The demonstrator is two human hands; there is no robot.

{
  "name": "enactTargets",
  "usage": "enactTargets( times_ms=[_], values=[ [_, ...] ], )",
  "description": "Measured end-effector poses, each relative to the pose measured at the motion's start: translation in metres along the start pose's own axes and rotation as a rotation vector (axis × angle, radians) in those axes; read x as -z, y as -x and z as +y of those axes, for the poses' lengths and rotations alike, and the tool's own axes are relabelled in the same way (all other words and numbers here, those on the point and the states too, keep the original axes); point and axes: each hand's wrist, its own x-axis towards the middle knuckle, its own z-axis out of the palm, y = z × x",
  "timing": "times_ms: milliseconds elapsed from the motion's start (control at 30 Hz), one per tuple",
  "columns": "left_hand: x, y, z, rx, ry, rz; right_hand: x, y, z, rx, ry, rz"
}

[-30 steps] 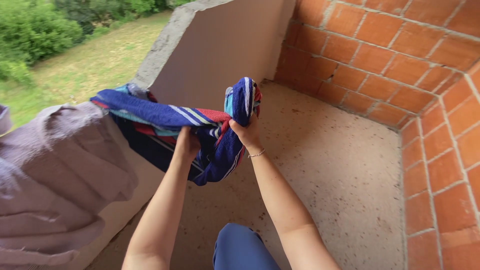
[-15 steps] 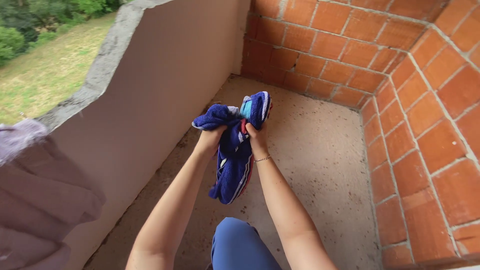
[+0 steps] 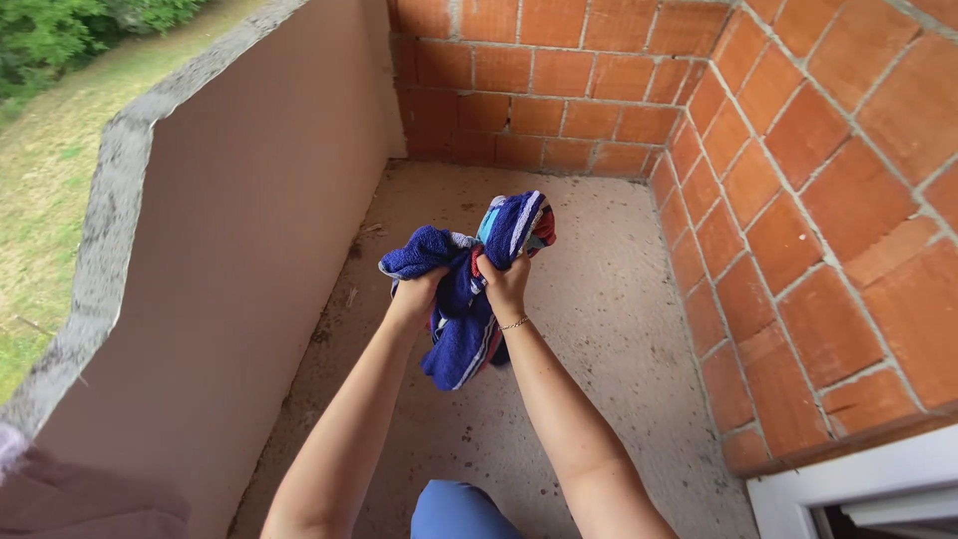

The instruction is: The person hangs a striped towel and a light-colored shirt on a clothesline using clothespins. They unfold each item, position it on the line, and secure it with multiple clips, then smooth the fabric.

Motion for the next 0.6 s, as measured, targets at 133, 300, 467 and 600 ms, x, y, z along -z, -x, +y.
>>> enactTargets(
  times_ms=[133,300,467,600],
  values=[
    [-0.038,0.027,0.058,0.044,0.001,-0.025,0.011,-0.014,-0.048,0.001,0.072,0.051],
    [-0.048,0.018,0.081,0.104,0.101,-0.026,0.008,-0.032,-0.109,0.044,0.133,0.047],
    [-0.087,0.051,0.151,0.169,0.167,0.01,0.022,-0.048,-0.166,0.048,0.147,0.015],
    [-0.088,0.041,0.142,0.175,0.292,0.069,0.039,-0.065,-0.216,-0.021,0.146,-0.066]
  ],
)
